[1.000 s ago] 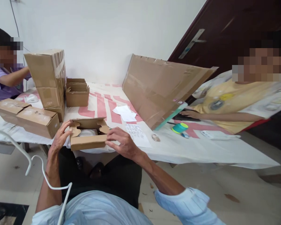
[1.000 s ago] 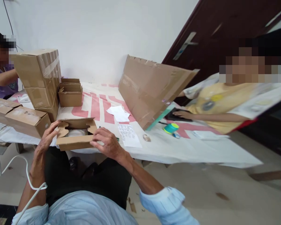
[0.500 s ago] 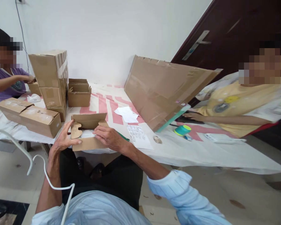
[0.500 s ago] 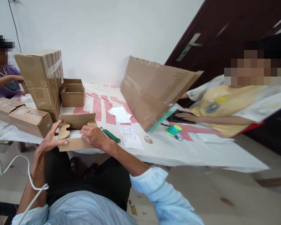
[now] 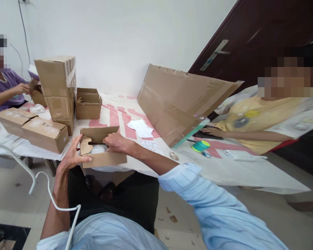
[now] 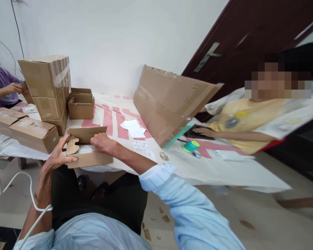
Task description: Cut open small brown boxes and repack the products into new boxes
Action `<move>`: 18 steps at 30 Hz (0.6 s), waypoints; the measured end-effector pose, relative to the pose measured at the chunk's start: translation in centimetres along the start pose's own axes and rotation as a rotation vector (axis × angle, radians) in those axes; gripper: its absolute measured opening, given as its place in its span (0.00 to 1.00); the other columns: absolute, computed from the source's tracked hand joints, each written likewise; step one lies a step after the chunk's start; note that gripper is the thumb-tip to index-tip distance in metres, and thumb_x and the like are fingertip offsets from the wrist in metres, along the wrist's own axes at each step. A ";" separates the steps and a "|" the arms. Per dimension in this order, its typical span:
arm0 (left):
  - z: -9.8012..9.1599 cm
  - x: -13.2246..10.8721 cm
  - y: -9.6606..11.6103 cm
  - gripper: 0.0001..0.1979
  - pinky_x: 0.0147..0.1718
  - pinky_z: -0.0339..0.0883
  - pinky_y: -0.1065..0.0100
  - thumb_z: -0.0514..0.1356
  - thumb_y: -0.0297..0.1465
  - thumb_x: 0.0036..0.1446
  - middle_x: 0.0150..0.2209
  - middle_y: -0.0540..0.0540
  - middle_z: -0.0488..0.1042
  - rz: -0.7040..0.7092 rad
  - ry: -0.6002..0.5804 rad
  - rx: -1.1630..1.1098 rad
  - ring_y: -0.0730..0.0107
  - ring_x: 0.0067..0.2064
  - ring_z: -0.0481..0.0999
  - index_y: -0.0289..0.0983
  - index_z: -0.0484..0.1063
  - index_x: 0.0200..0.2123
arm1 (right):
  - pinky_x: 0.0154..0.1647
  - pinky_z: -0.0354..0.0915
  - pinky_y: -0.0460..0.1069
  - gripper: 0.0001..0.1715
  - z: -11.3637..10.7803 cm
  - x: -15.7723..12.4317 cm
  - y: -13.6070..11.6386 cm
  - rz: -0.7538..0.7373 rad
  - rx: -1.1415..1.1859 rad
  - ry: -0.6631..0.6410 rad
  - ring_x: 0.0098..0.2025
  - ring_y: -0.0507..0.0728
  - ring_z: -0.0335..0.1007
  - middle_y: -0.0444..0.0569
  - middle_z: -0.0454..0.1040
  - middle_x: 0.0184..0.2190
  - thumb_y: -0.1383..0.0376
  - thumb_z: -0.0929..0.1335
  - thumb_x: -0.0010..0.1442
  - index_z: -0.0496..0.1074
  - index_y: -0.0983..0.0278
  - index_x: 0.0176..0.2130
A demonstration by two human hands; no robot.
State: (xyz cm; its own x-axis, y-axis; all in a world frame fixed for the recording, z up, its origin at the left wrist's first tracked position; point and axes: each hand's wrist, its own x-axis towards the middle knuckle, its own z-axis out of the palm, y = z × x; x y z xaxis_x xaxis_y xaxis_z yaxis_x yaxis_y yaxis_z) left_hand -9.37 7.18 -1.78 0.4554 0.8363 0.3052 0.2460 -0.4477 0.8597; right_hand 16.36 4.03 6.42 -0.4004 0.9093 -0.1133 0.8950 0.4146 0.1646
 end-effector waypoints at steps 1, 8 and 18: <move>0.0 0.0 -0.1 0.62 0.64 0.73 0.44 0.79 0.51 0.41 0.75 0.33 0.55 -0.001 -0.002 0.003 0.31 0.76 0.56 0.41 0.58 0.75 | 0.43 0.68 0.53 0.15 -0.2 0.4 0.0 -0.012 0.006 -0.033 0.47 0.66 0.82 0.62 0.84 0.46 0.61 0.75 0.65 0.84 0.65 0.49; 0.2 -0.2 -0.6 0.63 0.66 0.71 0.46 0.79 0.52 0.43 0.76 0.35 0.53 0.016 -0.012 0.028 0.35 0.77 0.56 0.45 0.55 0.77 | 0.54 0.71 0.58 0.25 0.3 2.7 -0.2 -0.162 0.037 -0.182 0.57 0.69 0.79 0.62 0.81 0.55 0.63 0.70 0.68 0.75 0.63 0.63; 0.3 0.2 -0.5 0.65 0.68 0.68 0.44 0.80 0.53 0.41 0.77 0.34 0.53 0.025 -0.031 0.040 0.33 0.77 0.56 0.43 0.54 0.77 | 0.55 0.71 0.60 0.33 1.9 3.3 0.4 -0.162 0.193 -0.179 0.57 0.69 0.79 0.58 0.80 0.57 0.68 0.71 0.65 0.69 0.56 0.67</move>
State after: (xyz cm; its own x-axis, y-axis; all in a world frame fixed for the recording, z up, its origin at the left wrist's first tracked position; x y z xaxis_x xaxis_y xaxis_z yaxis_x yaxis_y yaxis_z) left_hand -9.20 7.46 -2.32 0.4881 0.8148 0.3128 0.2681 -0.4810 0.8347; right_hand 15.72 7.15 4.24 -0.5153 0.8041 -0.2964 0.8500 0.5237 -0.0570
